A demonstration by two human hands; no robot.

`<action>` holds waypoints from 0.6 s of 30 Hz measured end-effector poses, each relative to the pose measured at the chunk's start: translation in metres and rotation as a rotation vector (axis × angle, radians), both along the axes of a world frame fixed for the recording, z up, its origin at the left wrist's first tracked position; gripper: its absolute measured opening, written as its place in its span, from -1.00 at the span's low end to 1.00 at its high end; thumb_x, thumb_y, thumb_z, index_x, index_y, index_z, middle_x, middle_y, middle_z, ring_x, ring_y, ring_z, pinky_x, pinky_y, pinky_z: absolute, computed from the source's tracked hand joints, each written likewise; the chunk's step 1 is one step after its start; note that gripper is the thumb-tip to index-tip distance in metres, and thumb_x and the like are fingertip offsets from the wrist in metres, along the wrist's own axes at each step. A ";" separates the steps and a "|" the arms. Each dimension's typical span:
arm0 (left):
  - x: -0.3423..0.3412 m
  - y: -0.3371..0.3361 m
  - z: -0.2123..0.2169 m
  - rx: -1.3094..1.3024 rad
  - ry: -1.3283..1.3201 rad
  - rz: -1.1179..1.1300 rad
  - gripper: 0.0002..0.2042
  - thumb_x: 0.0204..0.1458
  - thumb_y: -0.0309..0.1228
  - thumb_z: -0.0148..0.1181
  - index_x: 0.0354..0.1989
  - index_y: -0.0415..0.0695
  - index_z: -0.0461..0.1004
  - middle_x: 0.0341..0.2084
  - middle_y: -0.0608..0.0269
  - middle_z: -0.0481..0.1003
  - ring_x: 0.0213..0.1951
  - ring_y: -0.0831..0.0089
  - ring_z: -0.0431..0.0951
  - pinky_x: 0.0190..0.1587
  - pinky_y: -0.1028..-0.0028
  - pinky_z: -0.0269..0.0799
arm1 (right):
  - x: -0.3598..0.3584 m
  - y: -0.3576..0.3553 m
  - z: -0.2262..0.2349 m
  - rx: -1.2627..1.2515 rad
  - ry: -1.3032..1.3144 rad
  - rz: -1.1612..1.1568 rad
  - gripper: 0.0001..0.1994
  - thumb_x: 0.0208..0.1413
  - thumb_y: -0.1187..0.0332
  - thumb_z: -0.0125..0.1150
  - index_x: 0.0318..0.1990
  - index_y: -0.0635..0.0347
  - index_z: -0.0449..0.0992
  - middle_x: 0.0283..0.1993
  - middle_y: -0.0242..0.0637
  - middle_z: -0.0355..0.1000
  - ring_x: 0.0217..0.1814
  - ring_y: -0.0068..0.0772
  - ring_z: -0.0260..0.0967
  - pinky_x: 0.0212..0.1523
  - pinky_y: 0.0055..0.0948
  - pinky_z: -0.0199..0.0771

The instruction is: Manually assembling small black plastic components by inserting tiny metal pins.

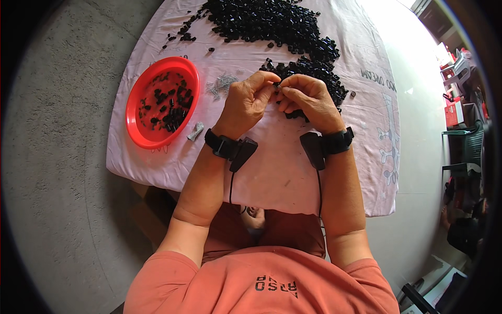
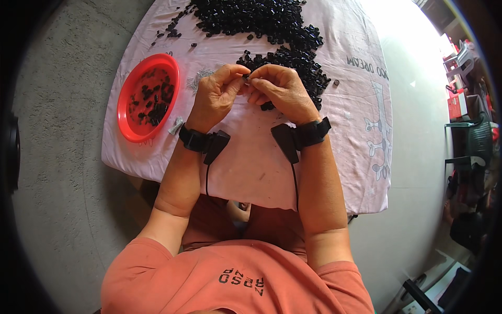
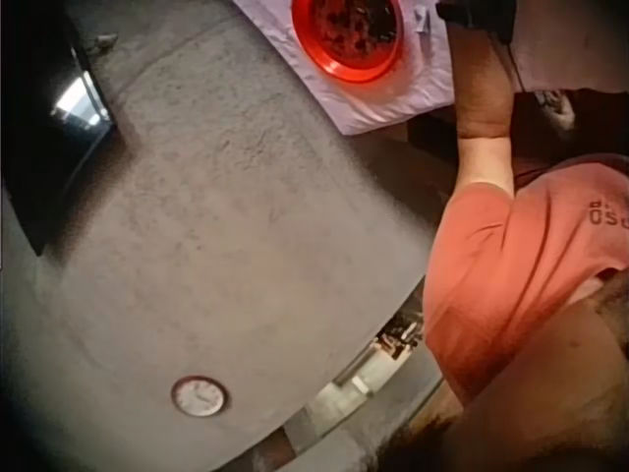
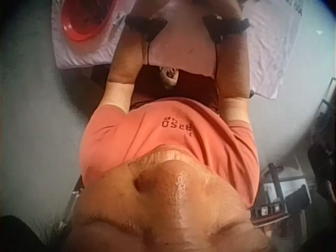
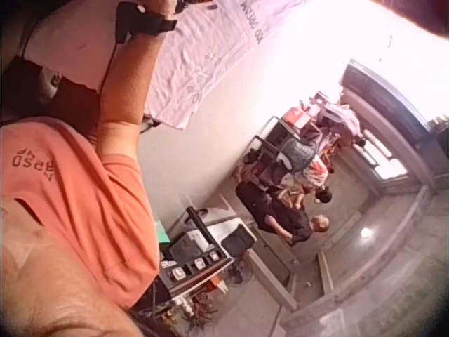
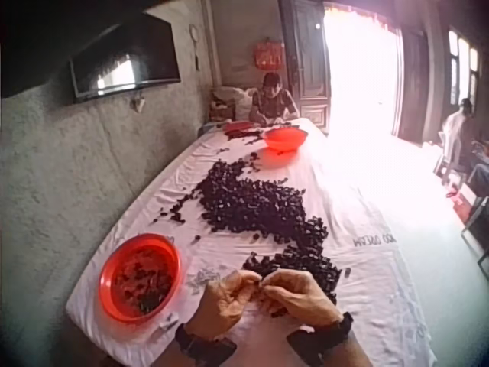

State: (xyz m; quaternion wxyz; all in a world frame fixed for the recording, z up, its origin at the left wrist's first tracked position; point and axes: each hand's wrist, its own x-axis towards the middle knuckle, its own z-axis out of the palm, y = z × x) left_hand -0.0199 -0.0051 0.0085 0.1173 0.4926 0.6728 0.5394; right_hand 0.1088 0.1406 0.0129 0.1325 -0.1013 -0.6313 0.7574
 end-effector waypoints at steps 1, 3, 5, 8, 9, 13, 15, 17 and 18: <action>0.000 0.000 0.000 0.004 -0.079 0.002 -0.85 0.24 -0.55 0.11 -0.05 -0.19 0.50 -0.37 0.20 0.61 -0.34 0.54 0.61 -0.27 0.48 0.52 | 0.000 0.000 0.001 0.001 -0.004 -0.001 -0.87 0.30 0.44 0.14 -0.11 0.30 0.54 -0.28 -0.31 0.58 -0.36 -0.63 0.52 -0.32 -0.63 0.59; 0.002 0.000 0.004 0.010 -0.235 0.010 -0.84 0.25 -0.57 0.11 -0.04 -0.22 0.50 -0.31 0.27 0.60 -0.28 0.60 0.58 -0.18 0.55 0.52 | 0.000 -0.002 0.003 -0.005 -0.014 0.000 -0.87 0.30 0.44 0.14 -0.11 0.29 0.54 -0.28 -0.31 0.57 -0.35 -0.62 0.53 -0.32 -0.64 0.58; 0.003 0.001 0.005 0.089 -0.318 -0.003 -0.84 0.24 -0.56 0.13 -0.04 -0.22 0.51 -0.31 0.31 0.58 -0.28 0.62 0.56 -0.17 0.58 0.49 | 0.000 -0.002 0.004 -0.010 -0.014 -0.002 -0.87 0.30 0.43 0.14 -0.11 0.29 0.54 -0.28 -0.32 0.56 -0.35 -0.62 0.53 -0.32 -0.64 0.57; 0.000 0.001 0.002 0.156 -0.330 0.012 -0.86 0.22 -0.55 0.16 -0.07 -0.22 0.52 -0.32 0.35 0.57 -0.28 0.65 0.52 -0.14 0.60 0.45 | 0.000 -0.002 0.003 -0.014 -0.002 -0.008 -0.86 0.30 0.42 0.15 -0.12 0.29 0.54 -0.29 -0.32 0.56 -0.36 -0.61 0.53 -0.32 -0.64 0.56; -0.001 0.001 0.001 0.170 -0.315 0.024 -0.86 0.22 -0.55 0.17 -0.08 -0.21 0.52 -0.33 0.37 0.56 -0.28 0.65 0.51 -0.14 0.61 0.44 | 0.000 -0.003 0.003 -0.014 0.000 -0.012 -0.85 0.30 0.41 0.15 -0.12 0.30 0.55 -0.30 -0.31 0.57 -0.36 -0.61 0.53 -0.33 -0.64 0.56; 0.002 0.002 0.002 0.204 -0.458 -0.015 -0.86 0.20 -0.55 0.19 -0.09 -0.22 0.53 -0.34 0.37 0.55 -0.28 0.66 0.49 -0.13 0.62 0.43 | 0.000 -0.004 0.002 -0.028 0.017 -0.023 -0.85 0.30 0.40 0.15 -0.12 0.31 0.55 -0.30 -0.31 0.57 -0.37 -0.61 0.53 -0.34 -0.64 0.55; 0.002 0.002 0.001 0.190 -0.460 -0.023 -0.87 0.20 -0.55 0.19 -0.10 -0.22 0.53 -0.35 0.36 0.55 -0.29 0.66 0.50 -0.14 0.62 0.44 | 0.000 -0.004 0.004 -0.024 0.030 -0.031 -0.85 0.30 0.40 0.16 -0.12 0.31 0.55 -0.30 -0.31 0.57 -0.37 -0.61 0.53 -0.33 -0.64 0.55; 0.002 0.003 0.000 0.175 -0.461 -0.019 -0.87 0.20 -0.54 0.20 -0.11 -0.23 0.53 -0.36 0.35 0.56 -0.30 0.65 0.50 -0.15 0.61 0.44 | 0.000 -0.005 0.004 -0.017 0.036 -0.029 -0.85 0.31 0.41 0.15 -0.11 0.30 0.55 -0.30 -0.31 0.57 -0.36 -0.62 0.52 -0.33 -0.65 0.56; 0.002 0.004 0.000 0.166 -0.461 -0.017 -0.88 0.20 -0.54 0.20 -0.12 -0.23 0.53 -0.37 0.35 0.56 -0.30 0.65 0.51 -0.16 0.61 0.45 | 0.000 -0.004 0.003 -0.012 0.036 -0.023 -0.85 0.31 0.41 0.14 -0.10 0.29 0.54 -0.29 -0.31 0.56 -0.36 -0.62 0.52 -0.32 -0.65 0.56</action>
